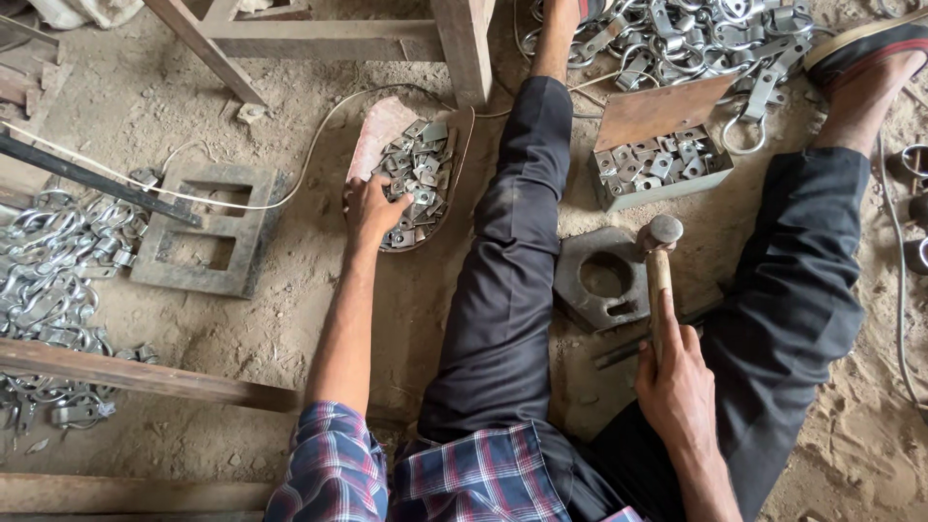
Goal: The person places small metal pieces onto a large metal anvil and strikes them with a hammer to straighten them before placing them into a cardboard box.
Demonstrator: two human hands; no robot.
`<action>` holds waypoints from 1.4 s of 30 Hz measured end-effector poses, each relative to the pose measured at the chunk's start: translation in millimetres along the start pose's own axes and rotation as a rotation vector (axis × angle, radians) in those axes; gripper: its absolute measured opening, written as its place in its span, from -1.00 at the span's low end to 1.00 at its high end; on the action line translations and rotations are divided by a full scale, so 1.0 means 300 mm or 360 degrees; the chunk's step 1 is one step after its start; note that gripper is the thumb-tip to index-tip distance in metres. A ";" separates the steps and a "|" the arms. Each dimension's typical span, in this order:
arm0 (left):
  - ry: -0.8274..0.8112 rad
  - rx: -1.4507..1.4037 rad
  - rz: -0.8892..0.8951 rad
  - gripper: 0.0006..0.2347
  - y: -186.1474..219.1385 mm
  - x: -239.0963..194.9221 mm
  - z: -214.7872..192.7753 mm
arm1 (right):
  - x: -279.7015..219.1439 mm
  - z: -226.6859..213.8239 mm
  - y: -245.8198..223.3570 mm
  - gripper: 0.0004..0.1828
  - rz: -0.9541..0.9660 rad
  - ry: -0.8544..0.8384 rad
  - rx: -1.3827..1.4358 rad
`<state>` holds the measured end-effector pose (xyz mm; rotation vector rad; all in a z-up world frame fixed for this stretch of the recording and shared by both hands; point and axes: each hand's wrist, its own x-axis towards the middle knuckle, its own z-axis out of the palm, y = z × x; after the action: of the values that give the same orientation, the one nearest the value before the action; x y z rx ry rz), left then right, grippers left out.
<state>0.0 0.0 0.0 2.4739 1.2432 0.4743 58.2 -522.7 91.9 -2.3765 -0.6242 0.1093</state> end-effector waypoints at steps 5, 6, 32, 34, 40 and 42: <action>0.0070 -0.0197 0.0042 -0.55 -0.029 0.020 0.028 | 0.000 -0.002 0.000 -0.13 0.0008 -0.0014 -0.0006; 0.0101 -0.0190 0.0082 -0.58 -0.037 0.022 0.033 | -0.001 -0.002 -0.001 -0.13 -0.0001 -0.0007 -0.0008; -0.0336 -0.2328 0.0114 -0.85 0.337 -0.129 -0.238 | 0.002 0.006 -0.022 -0.20 0.0113 0.0140 -0.0188; -0.0504 -0.2302 0.0054 -0.82 0.456 -0.176 -0.236 | -0.001 0.010 -0.017 -0.24 0.0133 0.0129 -0.0188; -0.0868 -0.2078 0.0467 -0.60 0.768 -0.369 -0.077 | 0.009 0.037 0.018 -0.29 0.0113 0.0086 -0.0050; -0.0955 -0.1959 0.0451 -0.54 0.834 -0.418 0.000 | 0.012 0.034 0.029 -0.26 0.0018 0.0164 0.0075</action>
<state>105.2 -243.3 90.1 1.4909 0.1784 0.3459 62.4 -520.8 78.9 -2.3239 -0.5534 0.0059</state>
